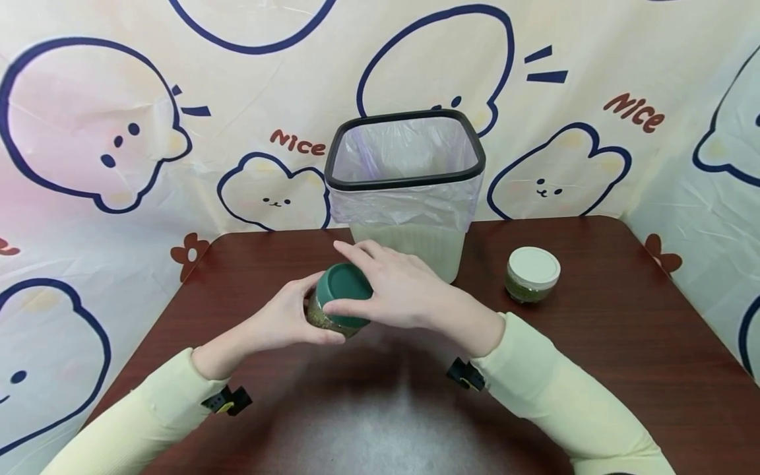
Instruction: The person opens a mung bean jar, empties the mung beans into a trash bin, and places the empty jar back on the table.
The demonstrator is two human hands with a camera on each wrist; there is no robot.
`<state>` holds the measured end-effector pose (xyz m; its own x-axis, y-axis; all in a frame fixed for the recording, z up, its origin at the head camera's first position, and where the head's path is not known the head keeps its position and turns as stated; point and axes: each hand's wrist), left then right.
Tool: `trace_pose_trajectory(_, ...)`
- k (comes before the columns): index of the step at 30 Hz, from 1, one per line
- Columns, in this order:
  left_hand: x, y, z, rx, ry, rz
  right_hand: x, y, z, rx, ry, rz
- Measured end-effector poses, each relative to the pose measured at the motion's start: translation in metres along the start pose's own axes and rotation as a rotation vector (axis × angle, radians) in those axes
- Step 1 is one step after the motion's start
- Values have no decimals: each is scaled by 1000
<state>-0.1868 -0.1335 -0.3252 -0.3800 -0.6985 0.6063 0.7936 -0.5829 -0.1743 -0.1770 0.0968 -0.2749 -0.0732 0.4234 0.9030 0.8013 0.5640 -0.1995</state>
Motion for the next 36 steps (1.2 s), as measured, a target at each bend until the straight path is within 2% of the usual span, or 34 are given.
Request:
trace_pose_trajectory(4, 0, 0, 0, 6, -2, 9, -2, 0, -1, -18, -2, -19)
trace_pose_trajectory(12, -1, 1, 1, -16, -27, 22, -5, 0, 0, 19, -47, -8)
trace_pose_trajectory(25, 0, 1, 1, -48, -40, 12, -3, 1, 11, 154, -188, -65)
trace_pose_trajectory(36, 1, 1, 1, -42, -28, -6, -1, 1, 14, 244, -243, -99)
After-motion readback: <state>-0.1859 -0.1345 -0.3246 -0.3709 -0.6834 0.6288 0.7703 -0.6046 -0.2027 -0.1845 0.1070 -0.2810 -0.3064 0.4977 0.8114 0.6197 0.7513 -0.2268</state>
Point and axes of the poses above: each hand's wrist, its own y-axis away from the middle knuckle, its own x-axis out of the back of the hand, z = x × y, and after that the axes turned 3 degrees about z, right-handed
